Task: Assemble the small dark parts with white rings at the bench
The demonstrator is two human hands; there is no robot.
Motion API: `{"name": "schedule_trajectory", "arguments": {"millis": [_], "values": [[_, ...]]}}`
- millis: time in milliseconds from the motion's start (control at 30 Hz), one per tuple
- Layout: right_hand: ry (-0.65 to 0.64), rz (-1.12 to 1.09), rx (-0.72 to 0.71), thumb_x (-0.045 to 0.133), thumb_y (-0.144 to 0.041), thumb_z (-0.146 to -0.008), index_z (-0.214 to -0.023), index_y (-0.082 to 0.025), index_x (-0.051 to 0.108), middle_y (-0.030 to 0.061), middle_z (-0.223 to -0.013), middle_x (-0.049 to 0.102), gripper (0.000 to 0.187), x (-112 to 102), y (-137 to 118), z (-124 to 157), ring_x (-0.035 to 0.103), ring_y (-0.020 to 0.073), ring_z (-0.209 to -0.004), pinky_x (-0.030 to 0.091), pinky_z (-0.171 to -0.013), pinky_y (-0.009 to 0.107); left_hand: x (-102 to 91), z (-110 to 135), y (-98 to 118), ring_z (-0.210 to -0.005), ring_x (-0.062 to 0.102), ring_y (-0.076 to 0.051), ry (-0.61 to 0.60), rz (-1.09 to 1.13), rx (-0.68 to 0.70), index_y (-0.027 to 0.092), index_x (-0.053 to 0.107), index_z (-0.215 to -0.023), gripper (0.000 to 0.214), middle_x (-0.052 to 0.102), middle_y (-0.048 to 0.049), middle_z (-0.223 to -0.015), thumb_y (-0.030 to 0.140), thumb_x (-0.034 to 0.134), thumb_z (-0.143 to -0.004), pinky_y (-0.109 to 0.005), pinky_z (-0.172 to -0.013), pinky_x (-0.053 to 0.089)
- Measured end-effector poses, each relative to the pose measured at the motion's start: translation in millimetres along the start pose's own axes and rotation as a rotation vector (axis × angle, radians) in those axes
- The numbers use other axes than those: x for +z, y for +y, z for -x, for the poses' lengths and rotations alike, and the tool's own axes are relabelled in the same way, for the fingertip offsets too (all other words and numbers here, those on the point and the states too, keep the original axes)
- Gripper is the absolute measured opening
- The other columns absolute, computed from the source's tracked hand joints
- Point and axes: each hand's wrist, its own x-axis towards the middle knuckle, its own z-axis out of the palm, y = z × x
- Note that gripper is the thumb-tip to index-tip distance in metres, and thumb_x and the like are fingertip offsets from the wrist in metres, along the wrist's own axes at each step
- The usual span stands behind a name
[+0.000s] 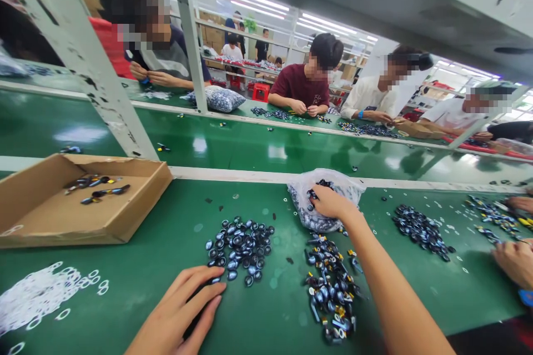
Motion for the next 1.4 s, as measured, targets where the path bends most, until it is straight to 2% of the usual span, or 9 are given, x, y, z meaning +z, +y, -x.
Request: {"name": "schedule_trajectory", "arguments": {"millis": [133, 333, 500, 733, 933, 1067, 1233, 1333, 1400], "values": [[-0.045, -0.029, 0.011, 0.076, -0.033, -0.111, -0.117, -0.016, 0.076, 0.0063, -0.118, 0.078, 0.018, -9.0, 8.5, -4.1, 0.078, 0.0228, -0.104, 0.067, -0.096, 0.044, -0.1, 0.6, -1.3, -0.123, 0.07, -0.025, -0.002, 0.023, 0.001, 0.023, 0.073, -0.125, 0.024, 0.076, -0.0134, -0.131, 0.011, 0.063, -0.106, -0.032, -0.103, 0.067], [0.068, -0.16, -0.006, 0.068, -0.036, -0.113, -0.12, -0.018, 0.072, 0.0071, -0.117, 0.077, 0.02, -50.3, 11.3, 9.5, 0.075, 0.0255, -0.108, 0.06, -0.102, 0.047, 1.6, -0.6, -2.1, -0.124, 0.07, -0.025, -0.003, 0.006, -0.015, 0.024, 0.073, -0.124, 0.023, 0.077, -0.0123, -0.13, 0.012, 0.064, -0.106, -0.032, -0.104, 0.067], [0.057, -0.341, -0.143, 0.05, -0.039, -0.115, -0.126, -0.02, 0.066, 0.0061, -0.102, 0.077, 0.027, -71.7, -36.0, 35.3, 0.073, 0.0254, -0.09, 0.058, -0.082, 0.036, 1.4, -1.5, 1.3, -0.12, 0.071, -0.025, 0.01, -0.002, -0.022, 0.023, 0.074, -0.123, 0.023, 0.078, -0.0124, -0.128, 0.012, 0.062, -0.106, -0.031, -0.1, 0.068], [-0.059, -0.501, -0.362, 0.053, -0.016, -0.113, -0.125, -0.022, 0.063, 0.0058, -0.119, 0.077, 0.017, -16.3, -152.5, 45.0, 0.073, 0.022, -0.11, 0.058, -0.101, 0.034, -0.9, -4.4, 4.0, -0.122, 0.071, -0.025, 0.006, 0.016, -0.031, 0.023, 0.073, -0.124, 0.028, 0.077, -0.013, -0.13, 0.007, 0.06, -0.105, -0.031, -0.103, 0.067], [-0.117, -0.416, -0.411, 0.052, -0.003, -0.11, -0.129, -0.013, 0.065, 0.0153, -0.122, 0.071, 0.024, 21.9, -198.1, 44.9, 0.07, 0.0305, -0.113, 0.059, -0.102, 0.046, 0.2, 2.2, 1.0, -0.121, 0.068, -0.024, 0.032, 0.025, -0.08, 0.022, 0.067, -0.136, 0.037, 0.071, -0.0128, -0.128, 0.003, 0.058, -0.106, -0.032, -0.102, 0.064], [-0.109, -0.365, -0.439, 0.057, -0.011, -0.114, -0.127, -0.011, 0.069, 0.0161, -0.123, 0.071, 0.018, 19.7, -203.8, 46.0, 0.063, 0.0334, -0.117, 0.057, -0.107, 0.052, 3.1, 6.9, -3.5, -0.12, 0.068, -0.029, 0.121, -0.111, -0.215, 0.023, 0.063, -0.142, 0.034, 0.066, -0.0137, -0.131, 0.02, 0.065, -0.108, -0.041, -0.099, 0.065], [-0.1, -0.37, -0.494, 0.074, -0.022, -0.11, -0.134, -0.023, 0.071, 0.0055, -0.133, 0.076, 0.025, 7.3, -197.4, 51.3, 0.063, 0.0279, -0.126, 0.054, -0.115, 0.049, 6.9, 6.4, -6.0, -0.129, 0.066, -0.033, 0.115, -0.183, -0.274, 0.022, 0.057, -0.151, 0.042, 0.062, -0.0163, -0.143, 0.028, 0.062, -0.109, -0.045, -0.1, 0.065], [-0.049, -0.348, -0.48, 0.076, -0.025, -0.108, -0.136, -0.027, 0.071, 0.0002, -0.139, 0.076, 0.028, -8.3, -177.4, 54.8, 0.064, 0.0211, -0.135, 0.051, -0.12, 0.037, 7.8, 4.6, -4.3, -0.133, 0.064, -0.035, 0.116, -0.199, -0.306, 0.022, 0.052, -0.156, 0.049, 0.062, -0.0176, -0.146, 0.03, 0.063, -0.109, -0.049, -0.105, 0.063], [0.032, -0.289, -0.373, 0.07, -0.024, -0.11, -0.128, -0.023, 0.074, 0.0043, -0.135, 0.078, 0.019, -23.6, -152.5, 54.3, 0.068, 0.0217, -0.131, 0.052, -0.117, 0.036, 8.5, 4.0, -3.2, -0.135, 0.063, -0.036, 0.137, -0.194, -0.318, 0.022, 0.051, -0.158, 0.05, 0.061, -0.0179, -0.148, 0.031, 0.061, -0.11, -0.051, -0.106, 0.062]]}}
